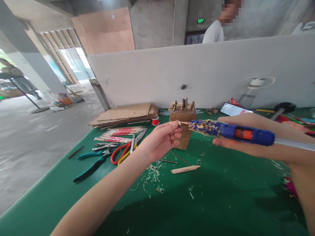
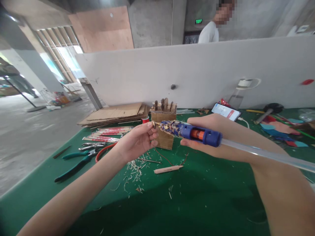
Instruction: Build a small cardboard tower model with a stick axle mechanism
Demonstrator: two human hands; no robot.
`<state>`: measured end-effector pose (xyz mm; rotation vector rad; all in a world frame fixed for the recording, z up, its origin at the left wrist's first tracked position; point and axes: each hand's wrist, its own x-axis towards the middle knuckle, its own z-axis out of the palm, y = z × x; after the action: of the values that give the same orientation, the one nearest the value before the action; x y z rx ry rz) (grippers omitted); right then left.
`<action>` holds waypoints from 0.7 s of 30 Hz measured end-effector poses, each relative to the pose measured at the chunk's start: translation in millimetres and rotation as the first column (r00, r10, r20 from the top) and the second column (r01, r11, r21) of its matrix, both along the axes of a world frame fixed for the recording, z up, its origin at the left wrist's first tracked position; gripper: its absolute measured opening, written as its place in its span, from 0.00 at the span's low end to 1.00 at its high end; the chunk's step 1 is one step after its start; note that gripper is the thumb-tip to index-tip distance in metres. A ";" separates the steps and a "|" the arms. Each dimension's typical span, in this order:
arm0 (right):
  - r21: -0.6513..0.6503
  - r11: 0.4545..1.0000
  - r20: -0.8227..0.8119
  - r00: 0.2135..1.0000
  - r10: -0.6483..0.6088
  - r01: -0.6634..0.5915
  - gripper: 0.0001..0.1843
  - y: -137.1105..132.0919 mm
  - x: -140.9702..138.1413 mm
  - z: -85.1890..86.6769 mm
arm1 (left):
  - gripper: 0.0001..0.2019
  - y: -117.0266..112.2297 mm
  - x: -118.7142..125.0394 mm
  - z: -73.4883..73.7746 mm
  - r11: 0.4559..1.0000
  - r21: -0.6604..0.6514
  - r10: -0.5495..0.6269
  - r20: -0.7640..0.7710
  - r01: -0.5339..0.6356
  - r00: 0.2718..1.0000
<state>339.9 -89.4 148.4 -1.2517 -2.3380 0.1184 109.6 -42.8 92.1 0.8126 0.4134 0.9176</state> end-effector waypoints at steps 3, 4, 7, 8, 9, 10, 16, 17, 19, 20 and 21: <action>-0.050 0.994 0.050 0.993 0.104 -0.102 0.16 2.4 0.5 0.9 | 0.05 0.0 0.2 -0.5 1.000 -0.008 0.004 0.004 -0.004 1.000; -0.047 0.993 0.056 0.992 0.109 -0.107 0.15 3.0 0.9 0.7 | 0.05 -0.1 0.1 -0.6 1.000 -0.010 0.007 0.007 -0.007 1.000; -0.040 0.993 0.074 0.991 0.111 -0.108 0.13 4.0 1.9 -0.3 | 0.05 -0.4 0.2 -0.4 1.000 -0.009 0.028 0.011 -0.028 1.000; -0.049 0.993 0.078 0.990 0.114 -0.110 0.13 3.8 1.9 -0.4 | 0.05 -0.5 0.2 -0.2 0.999 -0.008 0.034 0.010 -0.034 0.999; -0.062 0.992 0.086 0.990 0.115 -0.110 0.12 3.5 1.8 -0.1 | 0.05 -0.6 0.3 -0.1 0.999 -0.009 0.037 0.008 -0.037 0.999; -0.076 0.992 0.095 0.989 0.112 -0.105 0.13 3.0 1.4 0.5 | 0.05 -0.7 0.4 0.1 0.999 -0.011 0.040 0.006 -0.040 0.999; -0.106 0.990 0.113 0.988 0.102 -0.090 0.15 1.5 -0.7 2.9 | 0.06 -0.6 1.4 1.0 0.998 -0.019 0.057 -0.019 -0.057 0.998; -0.093 0.991 0.112 0.988 0.107 -0.097 0.14 1.8 -0.3 2.2 | 0.06 -0.6 1.4 0.9 0.998 -0.018 0.057 -0.020 -0.057 0.998; -0.048 0.992 0.087 0.989 0.120 -0.117 0.14 2.4 0.6 0.5 | 0.06 -0.6 1.1 0.5 0.999 -0.014 0.051 -0.017 -0.051 0.999; -0.022 0.992 0.072 0.989 0.127 -0.126 0.14 2.7 1.0 -0.3 | 0.06 -0.6 0.9 0.2 0.999 -0.011 0.048 -0.015 -0.048 0.999; 0.006 0.991 0.059 0.990 0.131 -0.132 0.15 2.7 1.1 -0.9 | 0.06 -0.7 0.6 -0.1 0.999 -0.008 0.045 -0.013 -0.045 0.999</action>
<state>341.0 -86.7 147.5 -1.1098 -2.4681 0.1157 110.3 -43.4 92.0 0.8046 0.4475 0.9523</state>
